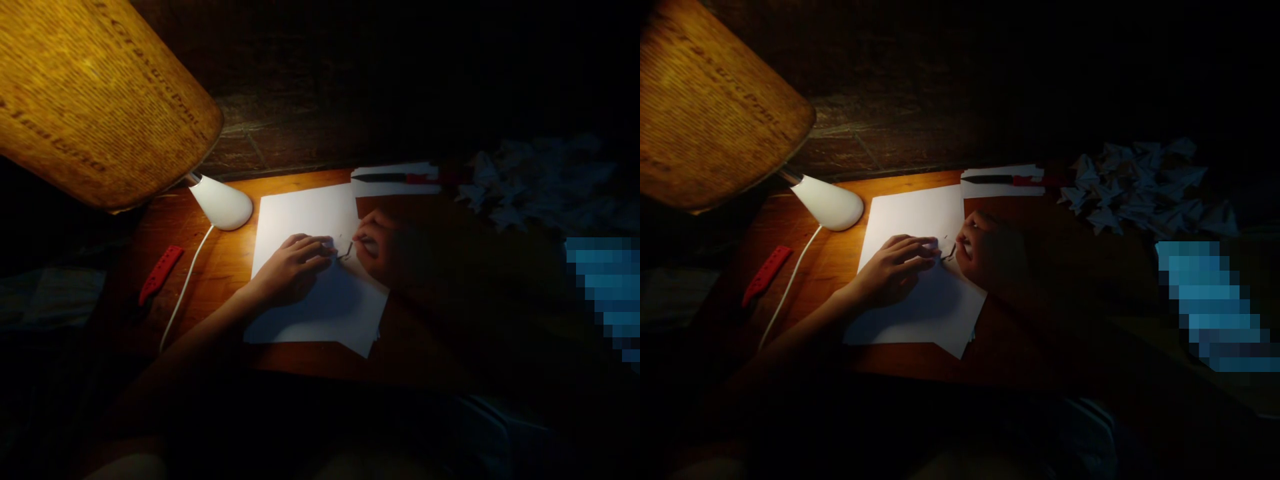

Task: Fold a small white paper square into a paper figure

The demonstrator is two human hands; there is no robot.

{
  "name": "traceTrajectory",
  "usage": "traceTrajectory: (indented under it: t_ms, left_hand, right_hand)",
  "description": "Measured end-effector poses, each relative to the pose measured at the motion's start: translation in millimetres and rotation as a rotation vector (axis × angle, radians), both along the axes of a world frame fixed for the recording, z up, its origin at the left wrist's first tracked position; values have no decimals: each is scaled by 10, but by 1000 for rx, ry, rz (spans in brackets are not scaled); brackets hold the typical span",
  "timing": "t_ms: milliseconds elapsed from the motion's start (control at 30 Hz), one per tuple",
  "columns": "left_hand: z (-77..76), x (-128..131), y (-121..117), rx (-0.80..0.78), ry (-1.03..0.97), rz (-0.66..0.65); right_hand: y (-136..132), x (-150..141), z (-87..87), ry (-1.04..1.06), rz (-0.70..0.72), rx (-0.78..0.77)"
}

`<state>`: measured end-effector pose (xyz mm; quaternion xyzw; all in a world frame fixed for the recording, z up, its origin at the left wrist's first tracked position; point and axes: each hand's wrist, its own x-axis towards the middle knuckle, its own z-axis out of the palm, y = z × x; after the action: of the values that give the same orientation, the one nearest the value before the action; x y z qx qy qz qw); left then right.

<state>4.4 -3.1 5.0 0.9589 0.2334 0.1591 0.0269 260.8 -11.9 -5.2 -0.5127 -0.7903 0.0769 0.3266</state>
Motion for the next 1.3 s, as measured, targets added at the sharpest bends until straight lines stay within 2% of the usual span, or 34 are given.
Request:
traceTrajectory:
  t_ms: [100,333,467,733,967,1300]
  left_hand:
    - [-12,-3,-4,-7,1,13]
    - [-67,-27,14,-62,25,43]
    - [-87,-41,20,-69,29,50]
    - [-33,-21,4,-49,62,60]
    - [-6,-19,3,-25,98,84]
    - [8,-7,-18,-84,22,113]
  right_hand:
    - [-48,-62,40,-17,-13,-38]
    - [-2,-117,-24,110,-37,-146]
    - [-14,-181,-5,138,-30,-176]
    - [5,-213,-14,160,15,-211]
    - [19,-188,-41,150,122,-72]
    - [34,-167,-74,208,260,-81]
